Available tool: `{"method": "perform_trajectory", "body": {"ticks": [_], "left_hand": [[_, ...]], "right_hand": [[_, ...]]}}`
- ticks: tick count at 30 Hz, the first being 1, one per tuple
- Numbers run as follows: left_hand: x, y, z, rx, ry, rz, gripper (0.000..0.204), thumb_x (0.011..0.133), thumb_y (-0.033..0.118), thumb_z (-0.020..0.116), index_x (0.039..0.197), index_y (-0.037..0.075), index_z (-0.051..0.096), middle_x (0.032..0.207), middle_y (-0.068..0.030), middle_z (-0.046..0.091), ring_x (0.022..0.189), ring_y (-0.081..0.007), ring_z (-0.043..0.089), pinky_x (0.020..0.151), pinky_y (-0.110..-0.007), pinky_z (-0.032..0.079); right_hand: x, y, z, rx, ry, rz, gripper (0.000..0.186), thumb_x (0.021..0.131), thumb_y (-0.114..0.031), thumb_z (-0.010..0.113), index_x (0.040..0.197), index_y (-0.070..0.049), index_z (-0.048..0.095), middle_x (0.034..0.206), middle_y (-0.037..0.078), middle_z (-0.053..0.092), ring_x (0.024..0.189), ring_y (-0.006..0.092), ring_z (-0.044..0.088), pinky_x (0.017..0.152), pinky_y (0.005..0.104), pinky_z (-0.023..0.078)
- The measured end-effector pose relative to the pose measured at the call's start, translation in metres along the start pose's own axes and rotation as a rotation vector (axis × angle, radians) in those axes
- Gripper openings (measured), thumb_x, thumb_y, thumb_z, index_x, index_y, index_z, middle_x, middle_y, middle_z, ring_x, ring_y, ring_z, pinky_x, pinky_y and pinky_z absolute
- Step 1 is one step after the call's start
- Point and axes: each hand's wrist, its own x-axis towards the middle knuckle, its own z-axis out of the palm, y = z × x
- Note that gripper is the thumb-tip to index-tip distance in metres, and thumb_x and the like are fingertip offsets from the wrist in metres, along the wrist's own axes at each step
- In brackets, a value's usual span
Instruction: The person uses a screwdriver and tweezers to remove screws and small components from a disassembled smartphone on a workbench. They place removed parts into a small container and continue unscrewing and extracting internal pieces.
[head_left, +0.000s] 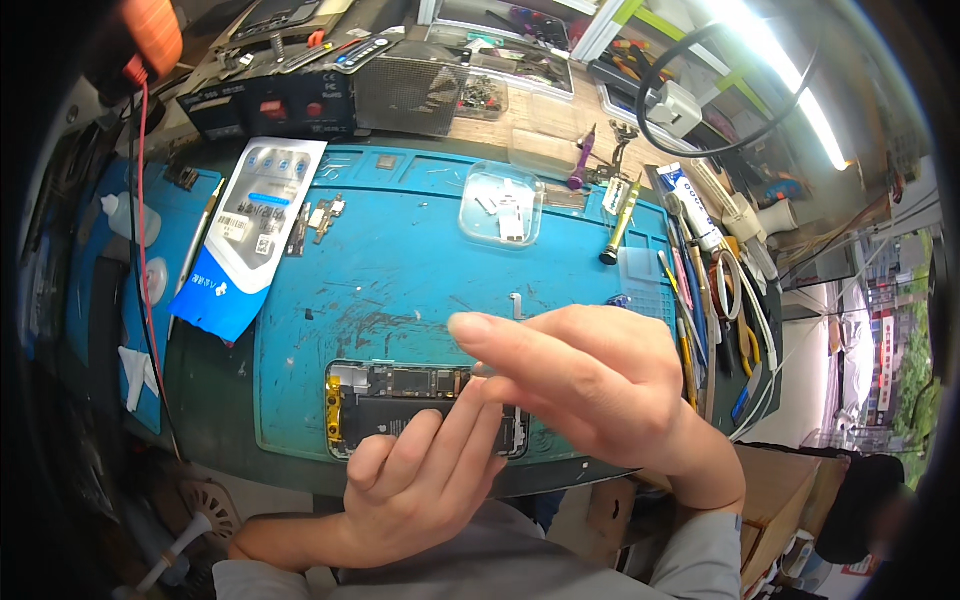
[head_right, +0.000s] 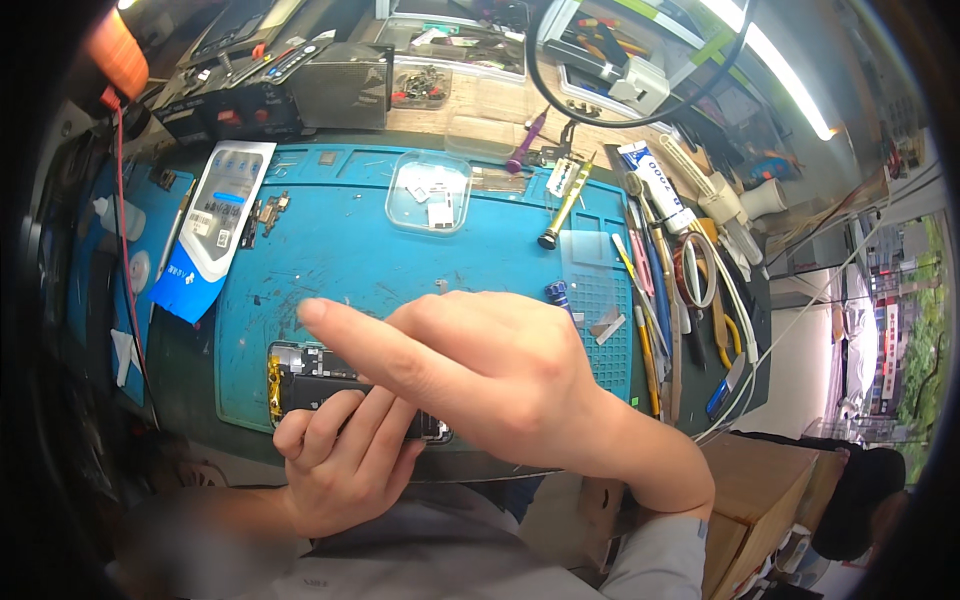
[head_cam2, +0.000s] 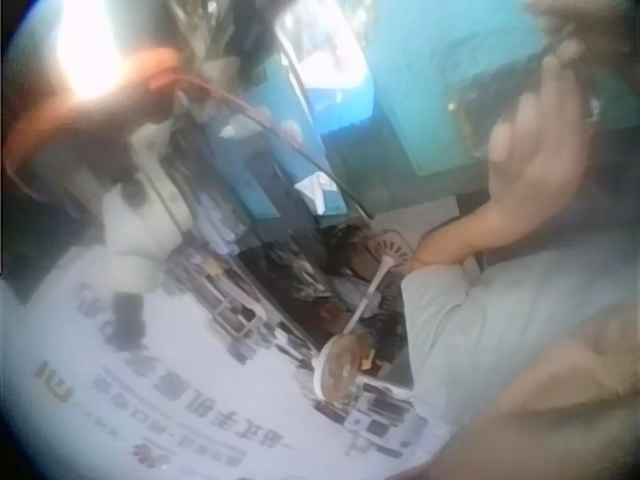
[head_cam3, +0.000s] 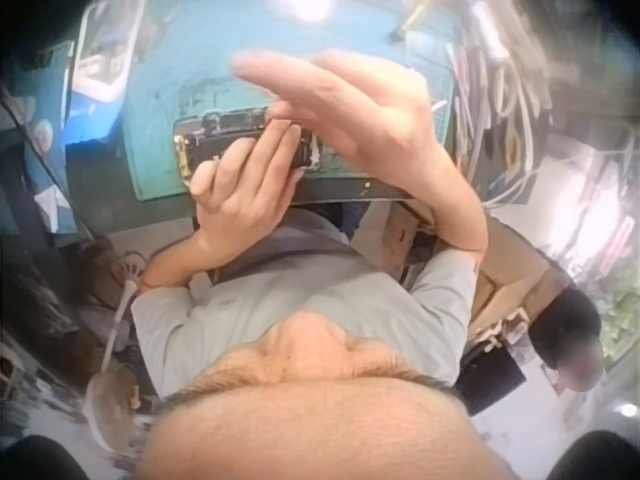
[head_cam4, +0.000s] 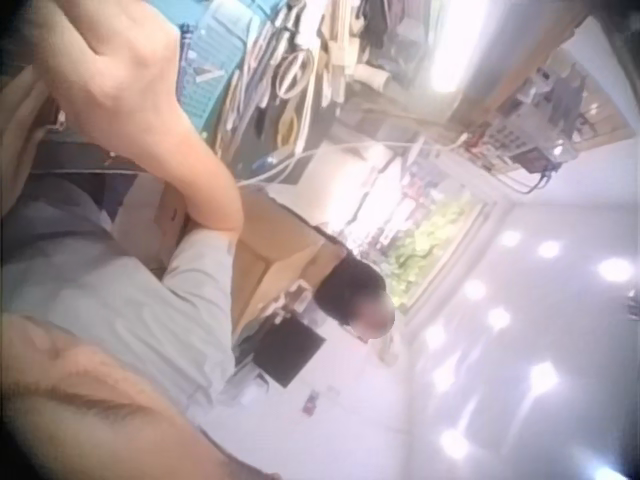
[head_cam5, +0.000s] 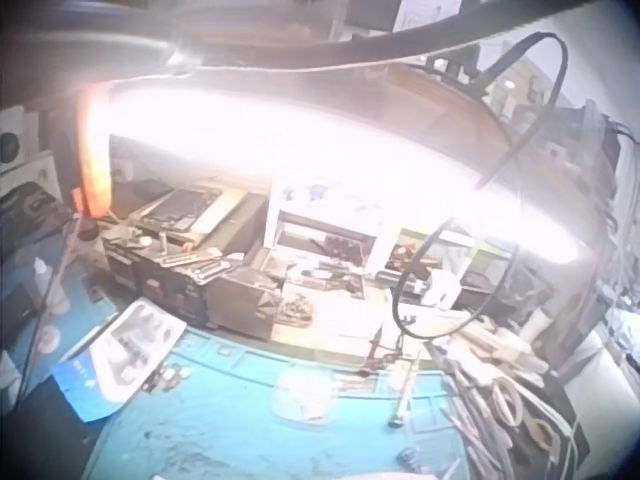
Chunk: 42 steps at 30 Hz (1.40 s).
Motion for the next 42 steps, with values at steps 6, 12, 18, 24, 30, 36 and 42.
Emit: {"method": "perform_trajectory", "body": {"ticks": [6, 12, 18, 24, 30, 36, 42], "left_hand": [[0.002, -0.001, -0.002, 0.003, -0.031, 0.013, 0.039, 0.1, 0.038, 0.058, 0.127, 0.016, 0.076, 0.137, 0.0084, 0.071, 0.106, -0.0069, 0.055, 0.092, -0.032, 0.031], [0.003, -0.001, -0.001, 0.004, -0.028, 0.013, 0.038, 0.1, 0.038, 0.058, 0.126, 0.017, 0.077, 0.135, 0.0079, 0.072, 0.107, -0.0069, 0.056, 0.091, -0.032, 0.031], [0.004, 0.0, -0.003, -0.122, -0.009, -0.046, 0.025, 0.093, 0.031, 0.068, 0.111, 0.014, 0.076, 0.132, 0.0042, 0.074, 0.102, -0.0088, 0.057, 0.09, -0.032, 0.031], [0.009, 0.001, 0.0, -0.317, 0.062, -0.161, 0.02, 0.086, 0.021, 0.078, 0.102, 0.011, 0.071, 0.127, -0.0004, 0.076, 0.096, -0.0136, 0.06, 0.089, -0.034, 0.031], [0.007, 0.004, 0.002, -0.361, 0.103, -0.198, 0.022, 0.084, 0.017, 0.081, 0.102, 0.01, 0.069, 0.127, -0.0027, 0.076, 0.093, -0.0165, 0.061, 0.09, -0.035, 0.032], [0.009, 0.004, 0.002, -0.343, 0.114, -0.186, 0.022, 0.084, 0.013, 0.082, 0.101, 0.011, 0.068, 0.126, -0.002, 0.077, 0.091, -0.0157, 0.061, 0.089, -0.035, 0.032], [0.009, 0.005, 0.003, -0.333, 0.121, -0.178, 0.022, 0.083, 0.011, 0.082, 0.1, 0.012, 0.068, 0.126, -0.0018, 0.077, 0.091, -0.0151, 0.061, 0.089, -0.035, 0.032]], "right_hand": [[-0.002, 0.007, 0.007, 0.009, 0.09, -0.035, 0.047, 0.086, -0.001, 0.08, 0.13, 0.007, 0.065, 0.114, 0.018, 0.078, 0.079, 0.0265, 0.078, 0.065, 0.0344, 0.062], [-0.005, 0.007, 0.004, -0.022, 0.083, 0.008, 0.045, 0.09, -0.002, 0.078, 0.131, 0.008, 0.065, 0.109, 0.018, 0.078, 0.082, 0.026, 0.079, 0.067, 0.0333, 0.062], [-0.011, 0.002, -0.004, -0.019, 0.126, 0.005, 0.059, 0.095, -0.003, 0.075, 0.145, 0.01, 0.047, 0.099, 0.021, 0.078, 0.078, 0.024, 0.077, 0.066, 0.0337, 0.061], [-0.051, -0.008, -0.009, 0.127, 0.214, 0.046, 0.067, 0.088, 0.0, 0.08, 0.145, 0.012, 0.046, 0.088, 0.019, 0.077, 0.073, 0.0248, 0.076, 0.062, 0.0319, 0.059], [-0.053, -0.008, 0.0, 0.149, 0.24, 0.024, 0.065, 0.084, 0.003, 0.083, 0.14, 0.013, 0.052, 0.086, 0.018, 0.077, 0.072, 0.0261, 0.077, 0.062, 0.0325, 0.059], [-0.05, -0.009, 0.002, 0.151, 0.273, 0.045, 0.06, 0.084, 0.002, 0.084, 0.137, 0.012, 0.058, 0.085, 0.016, 0.078, 0.073, 0.025, 0.077, 0.064, 0.0334, 0.06], [-0.05, -0.009, 0.003, 0.146, 0.289, 0.044, 0.059, 0.083, 0.002, 0.084, 0.136, 0.011, 0.059, 0.085, 0.015, 0.078, 0.073, 0.0245, 0.077, 0.064, 0.032, 0.06]]}}
